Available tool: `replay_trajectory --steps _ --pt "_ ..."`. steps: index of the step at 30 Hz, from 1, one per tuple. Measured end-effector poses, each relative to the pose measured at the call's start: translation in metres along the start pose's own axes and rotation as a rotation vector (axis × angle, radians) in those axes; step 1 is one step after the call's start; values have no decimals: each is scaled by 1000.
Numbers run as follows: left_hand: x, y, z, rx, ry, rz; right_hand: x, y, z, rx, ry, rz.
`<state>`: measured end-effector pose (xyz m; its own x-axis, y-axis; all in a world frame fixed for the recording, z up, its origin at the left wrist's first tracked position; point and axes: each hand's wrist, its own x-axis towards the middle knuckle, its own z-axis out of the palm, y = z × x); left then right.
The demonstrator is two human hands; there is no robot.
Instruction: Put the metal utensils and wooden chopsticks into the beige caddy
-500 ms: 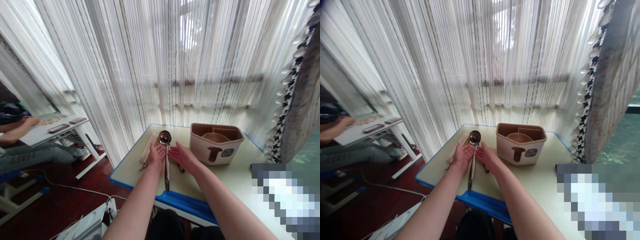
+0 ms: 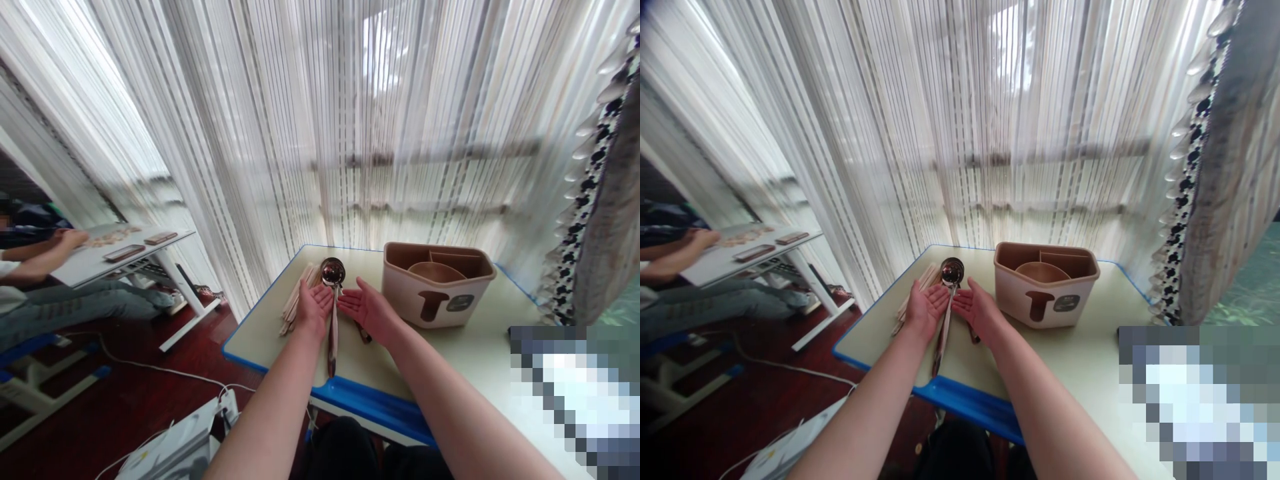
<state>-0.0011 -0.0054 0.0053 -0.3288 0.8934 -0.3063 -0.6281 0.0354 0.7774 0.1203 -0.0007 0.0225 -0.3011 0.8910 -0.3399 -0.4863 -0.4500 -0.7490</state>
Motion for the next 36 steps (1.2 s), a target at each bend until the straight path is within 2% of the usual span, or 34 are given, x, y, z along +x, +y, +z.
replay_trajectory --steps 7,19,25,30,36 --pt "-1 -1 0 -39 -23 21 -2 -3 -1 27 -27 30" --pt "-2 4 -2 -198 -14 -52 -1 1 0 -51 -20 6" --pt "1 4 -4 -288 -43 -74 -9 4 1 -105 -129 -9" --pt "2 4 -5 -338 -66 -59 -18 6 -2 -255 -214 -4" --pt "2 4 -6 -369 -78 -63 -24 3 -5 -322 -191 31"
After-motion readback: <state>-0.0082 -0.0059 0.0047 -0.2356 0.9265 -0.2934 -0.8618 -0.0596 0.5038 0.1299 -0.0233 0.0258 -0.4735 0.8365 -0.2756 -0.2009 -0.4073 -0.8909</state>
